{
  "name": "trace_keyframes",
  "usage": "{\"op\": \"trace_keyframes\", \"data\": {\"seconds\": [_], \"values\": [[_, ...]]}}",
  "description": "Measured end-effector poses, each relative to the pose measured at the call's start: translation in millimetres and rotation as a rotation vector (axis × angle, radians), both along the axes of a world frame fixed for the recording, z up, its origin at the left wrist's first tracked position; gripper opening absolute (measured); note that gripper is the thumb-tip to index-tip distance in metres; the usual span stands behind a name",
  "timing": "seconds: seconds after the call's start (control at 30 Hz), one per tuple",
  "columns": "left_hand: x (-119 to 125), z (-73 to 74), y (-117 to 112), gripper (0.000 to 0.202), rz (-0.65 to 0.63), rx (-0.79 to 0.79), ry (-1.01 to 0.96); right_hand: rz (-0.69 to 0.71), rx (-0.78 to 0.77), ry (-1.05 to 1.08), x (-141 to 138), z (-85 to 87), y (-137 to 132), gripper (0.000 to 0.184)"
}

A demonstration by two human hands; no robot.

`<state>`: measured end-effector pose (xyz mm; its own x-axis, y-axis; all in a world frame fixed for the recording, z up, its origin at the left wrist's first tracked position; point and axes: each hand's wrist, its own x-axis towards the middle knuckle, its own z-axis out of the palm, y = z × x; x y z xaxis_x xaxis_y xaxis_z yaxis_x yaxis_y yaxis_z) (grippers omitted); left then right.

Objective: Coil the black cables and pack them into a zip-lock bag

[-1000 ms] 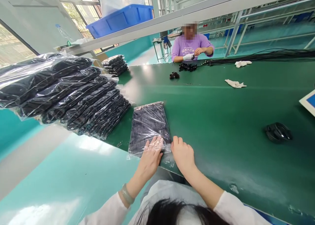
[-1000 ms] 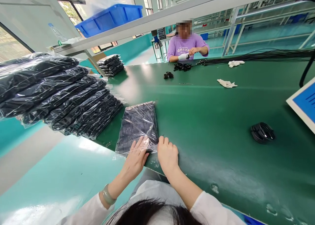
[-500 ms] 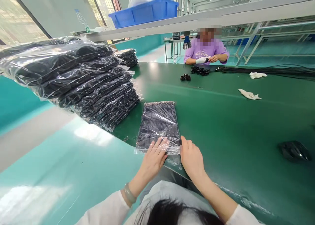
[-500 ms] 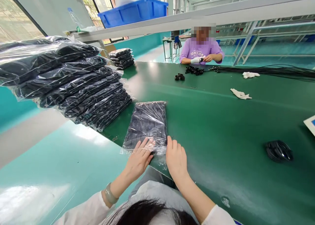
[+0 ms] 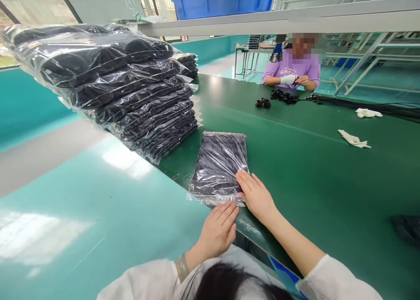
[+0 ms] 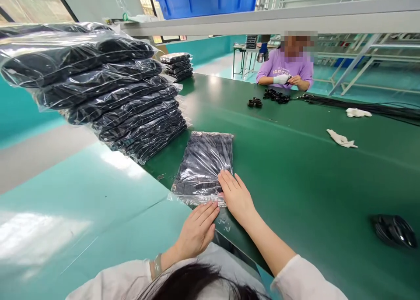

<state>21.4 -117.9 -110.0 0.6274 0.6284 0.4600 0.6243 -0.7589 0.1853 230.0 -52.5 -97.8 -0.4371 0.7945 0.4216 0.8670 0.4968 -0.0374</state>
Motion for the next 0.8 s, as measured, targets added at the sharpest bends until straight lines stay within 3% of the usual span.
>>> {"op": "trace_keyframes", "data": {"seconds": [0.1, 0.23, 0.33, 0.43, 0.53, 0.63, 0.7, 0.8], "values": [[3.2, 0.9, -0.8, 0.052, 0.008, 0.000, -0.021, -0.051, 0.024, -0.008, -7.5, 6.1, -9.9, 0.053], [9.9, -0.2, -5.3, 0.047, 0.041, -0.025, -0.069, -0.026, 0.002, -0.045, -25.8, 23.1, -7.6, 0.074], [14.8, -3.5, -7.4, 0.048, 0.066, -0.036, -0.114, 0.100, 0.003, -0.089, -36.2, 24.1, 4.1, 0.062], [18.3, -5.2, -6.9, 0.050, 0.072, -0.026, -0.126, 0.104, 0.028, -0.063, -39.6, 15.1, 10.7, 0.049], [19.0, -3.6, -7.5, 0.047, 0.063, -0.043, -0.166, 0.046, 0.026, -0.032, -42.3, 12.6, 6.8, 0.049], [12.9, -5.0, -12.5, 0.034, 0.037, -0.110, -0.341, 0.029, -0.006, -0.030, -51.1, 23.0, -0.8, 0.059], [3.2, -10.3, -16.1, 0.024, 0.203, -0.128, -0.561, 0.040, -0.004, -0.027, -61.0, 31.4, -3.2, 0.063], [-16.3, -18.1, -14.1, 0.023, 0.701, -0.151, -0.861, 0.087, -0.006, -0.034, -79.8, 36.2, -0.8, 0.064]]}}
